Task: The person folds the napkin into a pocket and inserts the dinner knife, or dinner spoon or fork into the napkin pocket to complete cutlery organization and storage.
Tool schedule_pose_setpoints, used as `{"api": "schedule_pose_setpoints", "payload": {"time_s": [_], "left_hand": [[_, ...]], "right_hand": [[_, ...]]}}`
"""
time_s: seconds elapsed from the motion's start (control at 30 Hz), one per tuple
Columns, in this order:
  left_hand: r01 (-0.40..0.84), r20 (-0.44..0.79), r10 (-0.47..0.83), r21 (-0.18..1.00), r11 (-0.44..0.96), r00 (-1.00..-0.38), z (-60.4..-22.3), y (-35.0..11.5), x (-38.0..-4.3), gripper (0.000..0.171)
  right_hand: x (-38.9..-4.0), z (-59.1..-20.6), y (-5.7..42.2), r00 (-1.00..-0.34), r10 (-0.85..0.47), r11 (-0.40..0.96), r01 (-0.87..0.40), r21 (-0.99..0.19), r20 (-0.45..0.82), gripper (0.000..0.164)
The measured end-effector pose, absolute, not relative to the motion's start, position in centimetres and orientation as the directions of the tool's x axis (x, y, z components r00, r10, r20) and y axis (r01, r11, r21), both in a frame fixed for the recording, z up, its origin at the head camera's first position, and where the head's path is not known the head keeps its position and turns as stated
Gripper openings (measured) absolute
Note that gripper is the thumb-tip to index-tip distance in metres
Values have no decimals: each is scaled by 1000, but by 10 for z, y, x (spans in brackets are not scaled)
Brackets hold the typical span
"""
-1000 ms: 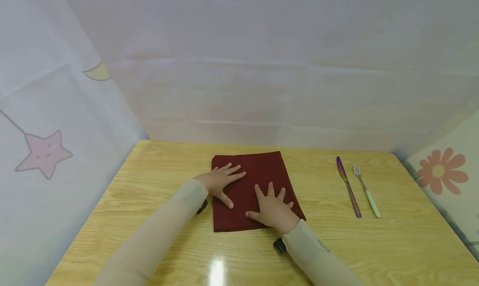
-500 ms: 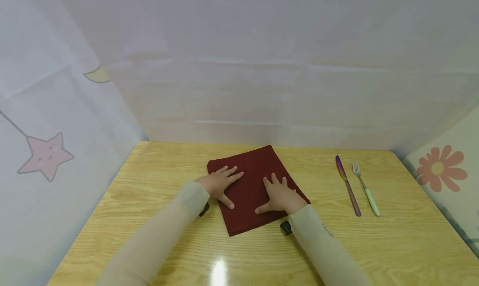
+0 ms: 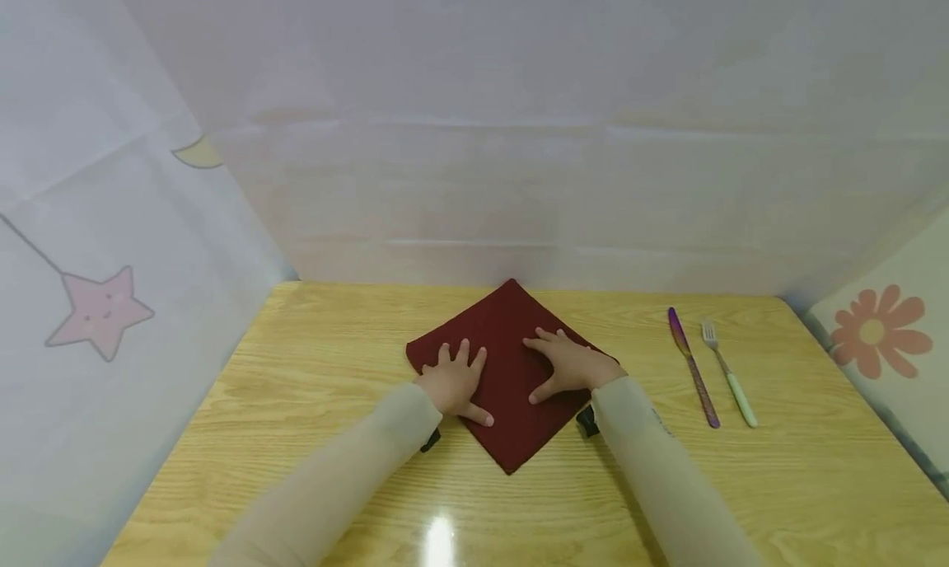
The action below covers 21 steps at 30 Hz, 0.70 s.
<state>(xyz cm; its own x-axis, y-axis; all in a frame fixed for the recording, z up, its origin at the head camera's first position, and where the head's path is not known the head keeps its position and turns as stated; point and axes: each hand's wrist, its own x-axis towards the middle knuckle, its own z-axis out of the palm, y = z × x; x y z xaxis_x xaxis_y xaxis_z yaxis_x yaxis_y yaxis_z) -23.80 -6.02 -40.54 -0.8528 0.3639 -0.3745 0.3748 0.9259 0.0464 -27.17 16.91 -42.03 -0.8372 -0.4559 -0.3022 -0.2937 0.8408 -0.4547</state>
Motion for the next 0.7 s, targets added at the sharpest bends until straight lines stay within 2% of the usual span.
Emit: {"api": "schedule_pose_setpoints", "payload": {"time_s": [0.17,0.3,0.43,0.57,0.7], "left_hand": [[381,-344,377,57,923,-860,-405,-63,-242,107],[417,-301,451,174,892,-840,-405,-74,-260,84],[500,-254,556,254,828,-792,-411,-85,-281,66],[555,-261,619,280,783,-741,-419,-94,-297,66],[550,-329,625,298,780,-708,-420,-99,-304,71]], "right_hand": [[-275,-424,168,-848,-451,840,-299,-453,-277,94],[-270,-429,162,-881,-410,866,-295,-404,-236,93],[-253,-427,147,-923,-285,918,-185,-351,-257,91],[-229,-419,126,-936,-174,934,-59,-351,-307,95],[-211,-414,108,-944,-133,933,-16,-360,-303,97]]}}
